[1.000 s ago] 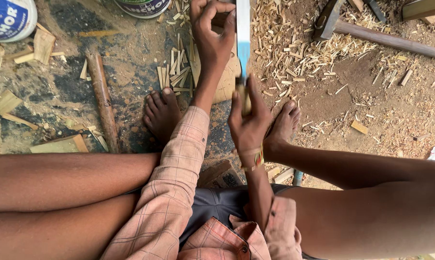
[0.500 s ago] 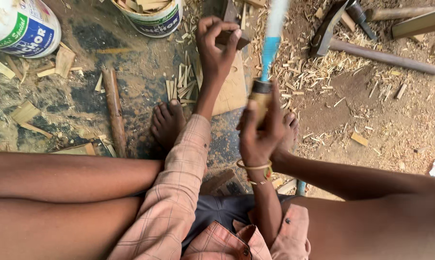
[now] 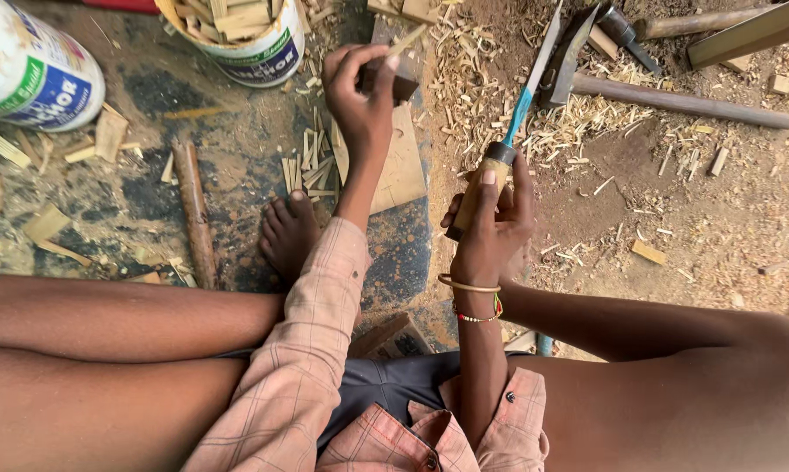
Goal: The person is carving a small wooden block using a chisel and a wooden mallet. They hold the wood steady with one hand and strike the chisel with the mallet to shape the piece.
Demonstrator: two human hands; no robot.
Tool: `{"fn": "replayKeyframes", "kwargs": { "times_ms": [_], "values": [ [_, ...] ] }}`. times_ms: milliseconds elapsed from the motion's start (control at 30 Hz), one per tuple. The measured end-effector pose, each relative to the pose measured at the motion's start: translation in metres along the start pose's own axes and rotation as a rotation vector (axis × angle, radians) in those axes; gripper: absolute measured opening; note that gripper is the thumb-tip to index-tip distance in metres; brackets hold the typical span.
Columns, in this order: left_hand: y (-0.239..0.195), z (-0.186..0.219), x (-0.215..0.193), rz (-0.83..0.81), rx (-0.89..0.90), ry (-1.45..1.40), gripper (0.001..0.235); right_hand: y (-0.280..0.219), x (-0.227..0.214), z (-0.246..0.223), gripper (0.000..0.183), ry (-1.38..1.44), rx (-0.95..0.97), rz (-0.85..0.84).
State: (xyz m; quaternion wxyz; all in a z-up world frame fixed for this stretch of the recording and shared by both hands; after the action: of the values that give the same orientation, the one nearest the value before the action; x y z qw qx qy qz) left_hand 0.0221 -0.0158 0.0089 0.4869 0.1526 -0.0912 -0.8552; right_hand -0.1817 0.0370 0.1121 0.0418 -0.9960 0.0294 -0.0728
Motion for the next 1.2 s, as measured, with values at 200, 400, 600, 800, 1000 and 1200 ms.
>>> {"fn": "replayKeyframes", "kwargs": {
  "times_ms": [200, 400, 600, 800, 1000, 1200],
  "values": [
    [0.016, 0.022, -0.014, -0.238, -0.128, -0.253, 0.026, 0.006, 0.009, -0.004, 0.055, 0.206, 0.074, -0.021],
    [0.033, 0.037, -0.038, -0.359, -0.153, -0.551, 0.027, -0.001, 0.028, -0.008, 0.053, 0.292, 0.052, -0.043],
    [0.047, 0.060, -0.078, -0.497, -0.141, -0.480, 0.022, -0.009, 0.051, -0.015, 0.052, 0.385, 0.022, -0.094],
    [0.050, 0.120, -0.135, -0.511, 0.088, -0.328, 0.015, -0.009, 0.075, -0.048, 0.052, 0.512, 0.022, -0.171],
    [0.052, 0.159, -0.171, -0.463, 0.155, -0.282, 0.015, -0.023, 0.088, -0.095, 0.053, 0.527, -0.073, -0.316],
    [0.047, 0.138, -0.185, -0.408, 0.124, -0.009, 0.014, -0.032, 0.083, -0.111, 0.055, 0.456, -0.121, -0.350]
  ]
}}
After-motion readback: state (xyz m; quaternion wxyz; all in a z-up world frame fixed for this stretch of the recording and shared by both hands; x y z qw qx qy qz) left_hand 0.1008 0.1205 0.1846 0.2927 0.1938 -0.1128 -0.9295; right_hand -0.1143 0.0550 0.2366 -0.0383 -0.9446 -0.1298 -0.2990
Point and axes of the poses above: each hand's wrist, its own y-axis towards the middle knuckle, its own x-axis out of the palm, z = x × y, the point moved 3 cm from there along y, towards the middle knuckle, and after that the axes turned 9 degrees about y, right-handed, at the moved point
